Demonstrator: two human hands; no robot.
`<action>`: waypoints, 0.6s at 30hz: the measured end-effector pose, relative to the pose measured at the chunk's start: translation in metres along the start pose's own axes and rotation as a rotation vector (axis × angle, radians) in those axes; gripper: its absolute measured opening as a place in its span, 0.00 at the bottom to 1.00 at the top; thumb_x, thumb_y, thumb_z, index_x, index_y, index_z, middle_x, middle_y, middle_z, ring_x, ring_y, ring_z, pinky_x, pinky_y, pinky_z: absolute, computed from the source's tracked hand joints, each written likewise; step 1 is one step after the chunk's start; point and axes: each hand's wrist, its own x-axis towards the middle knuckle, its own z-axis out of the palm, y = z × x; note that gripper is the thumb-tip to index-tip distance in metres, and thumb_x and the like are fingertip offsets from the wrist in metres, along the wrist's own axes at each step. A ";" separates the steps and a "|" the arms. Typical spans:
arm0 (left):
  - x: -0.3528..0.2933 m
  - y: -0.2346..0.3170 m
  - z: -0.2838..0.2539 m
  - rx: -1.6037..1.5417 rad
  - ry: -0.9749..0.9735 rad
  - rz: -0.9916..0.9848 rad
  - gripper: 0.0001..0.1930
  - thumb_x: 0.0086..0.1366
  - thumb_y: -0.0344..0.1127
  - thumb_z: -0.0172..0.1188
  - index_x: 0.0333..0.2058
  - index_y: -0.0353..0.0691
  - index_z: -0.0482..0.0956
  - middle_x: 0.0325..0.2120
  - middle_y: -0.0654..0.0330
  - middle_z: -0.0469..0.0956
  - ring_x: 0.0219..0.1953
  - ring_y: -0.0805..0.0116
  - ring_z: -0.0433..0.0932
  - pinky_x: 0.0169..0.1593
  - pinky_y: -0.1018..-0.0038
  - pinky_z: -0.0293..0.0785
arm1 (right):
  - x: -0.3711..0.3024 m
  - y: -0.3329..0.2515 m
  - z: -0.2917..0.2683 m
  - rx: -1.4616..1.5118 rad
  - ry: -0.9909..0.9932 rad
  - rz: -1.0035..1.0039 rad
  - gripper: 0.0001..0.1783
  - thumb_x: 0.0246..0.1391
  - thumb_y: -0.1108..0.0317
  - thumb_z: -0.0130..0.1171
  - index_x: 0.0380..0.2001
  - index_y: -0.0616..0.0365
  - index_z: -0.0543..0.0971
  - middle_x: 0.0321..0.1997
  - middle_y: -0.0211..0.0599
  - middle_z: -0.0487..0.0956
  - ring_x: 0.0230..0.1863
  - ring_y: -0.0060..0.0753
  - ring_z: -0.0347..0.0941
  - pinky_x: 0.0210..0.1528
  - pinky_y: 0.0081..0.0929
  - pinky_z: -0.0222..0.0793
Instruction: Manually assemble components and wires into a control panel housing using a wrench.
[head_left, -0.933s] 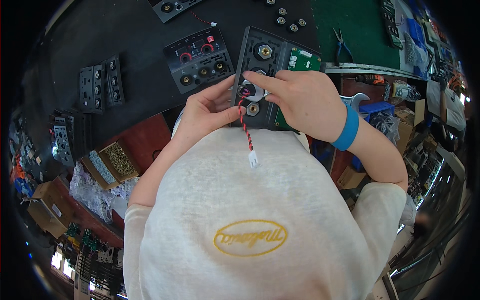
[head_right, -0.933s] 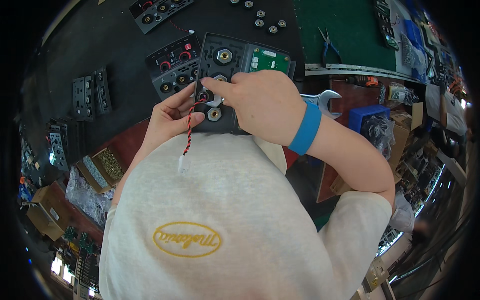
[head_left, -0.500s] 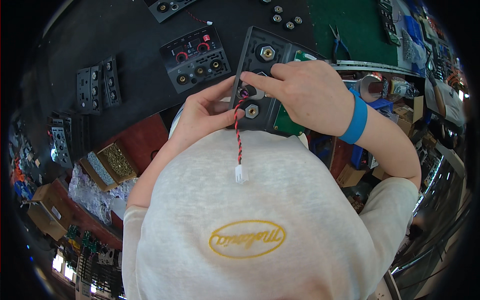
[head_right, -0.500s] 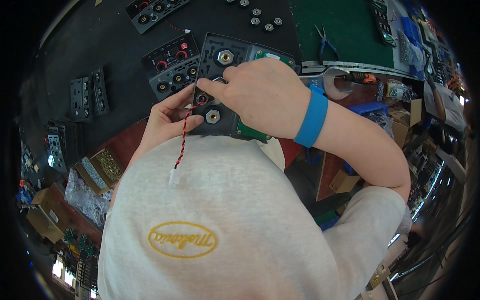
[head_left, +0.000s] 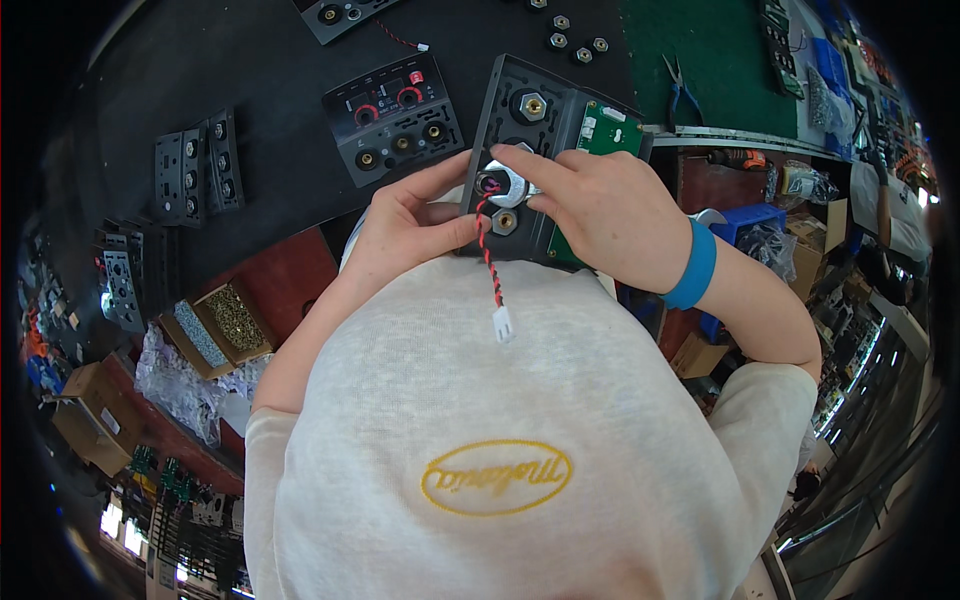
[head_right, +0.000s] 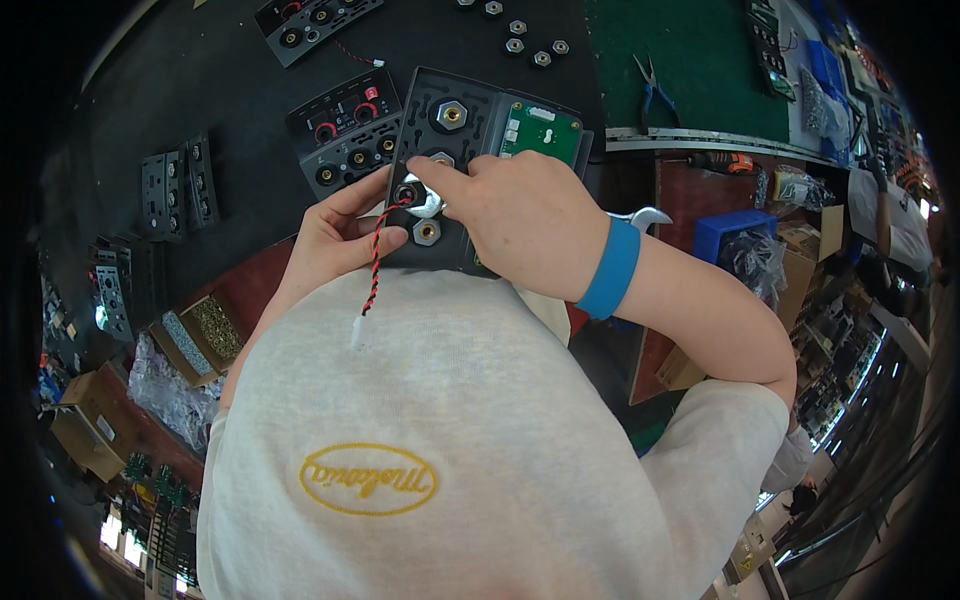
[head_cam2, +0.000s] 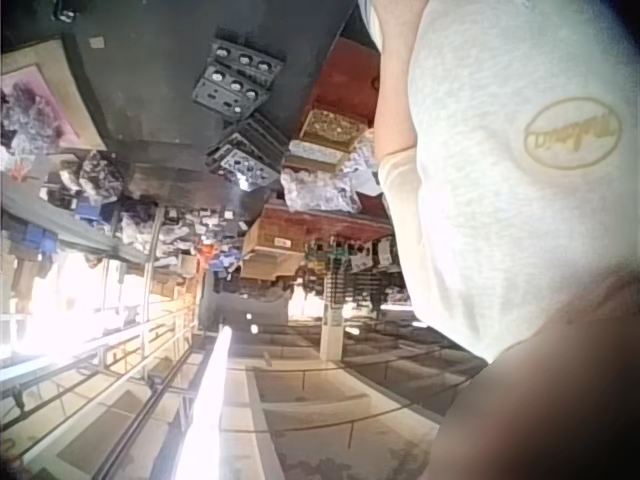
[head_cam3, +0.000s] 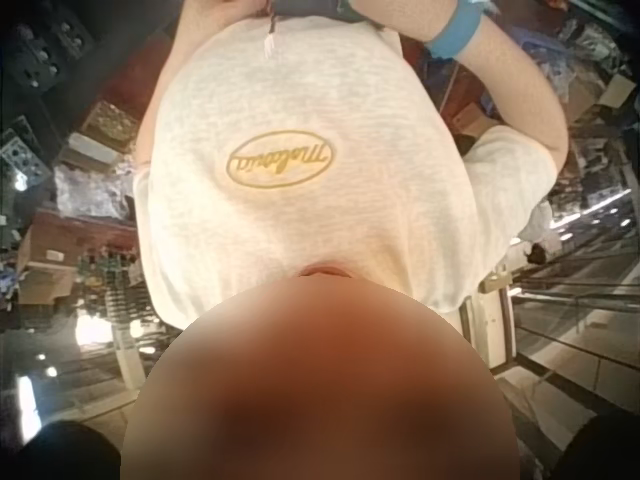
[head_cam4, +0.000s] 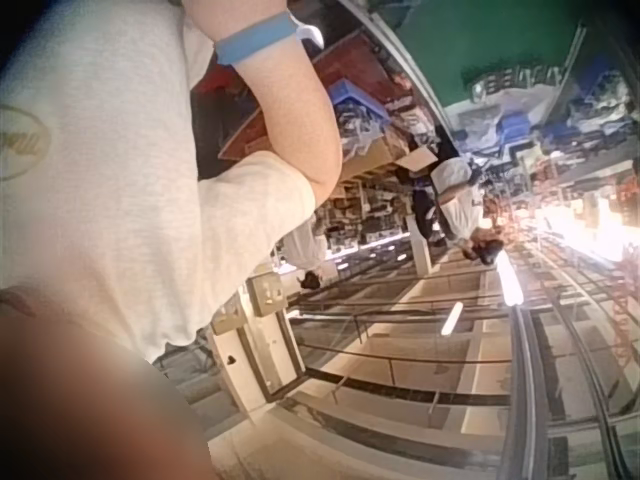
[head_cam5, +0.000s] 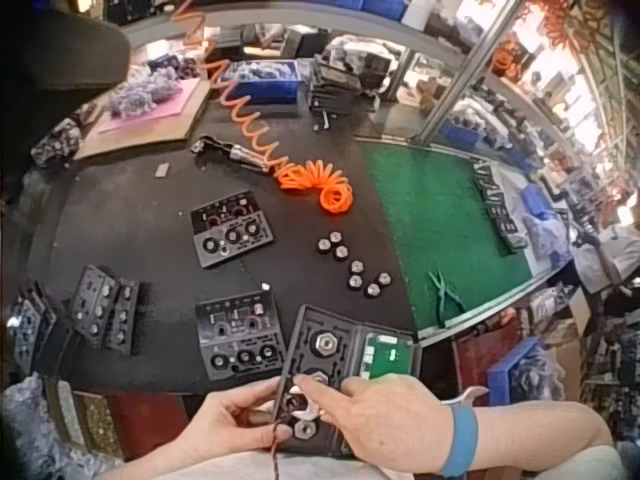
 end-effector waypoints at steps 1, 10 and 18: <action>-0.001 0.000 0.001 -0.002 0.002 -0.001 0.32 0.54 0.24 0.62 0.58 0.33 0.62 0.51 0.57 0.71 0.39 0.75 0.78 0.40 0.81 0.75 | 0.000 -0.002 -0.002 -0.060 -0.060 0.013 0.29 0.44 0.73 0.55 0.53 0.57 0.69 0.25 0.45 0.77 0.24 0.42 0.75 0.26 0.33 0.70; -0.003 0.003 0.007 -0.006 0.063 -0.064 0.31 0.54 0.25 0.62 0.58 0.33 0.63 0.43 0.58 0.77 0.34 0.81 0.76 0.34 0.86 0.71 | 0.004 -0.001 -0.004 -0.143 -0.139 -0.058 0.33 0.41 0.74 0.54 0.56 0.58 0.67 0.25 0.44 0.76 0.25 0.41 0.75 0.27 0.32 0.71; -0.005 0.000 0.005 0.008 0.074 -0.061 0.31 0.54 0.24 0.61 0.58 0.33 0.62 0.38 0.59 0.79 0.32 0.82 0.76 0.32 0.86 0.71 | 0.006 0.003 0.000 -0.255 -0.090 -0.197 0.31 0.41 0.73 0.56 0.55 0.61 0.68 0.27 0.44 0.76 0.26 0.39 0.76 0.26 0.30 0.72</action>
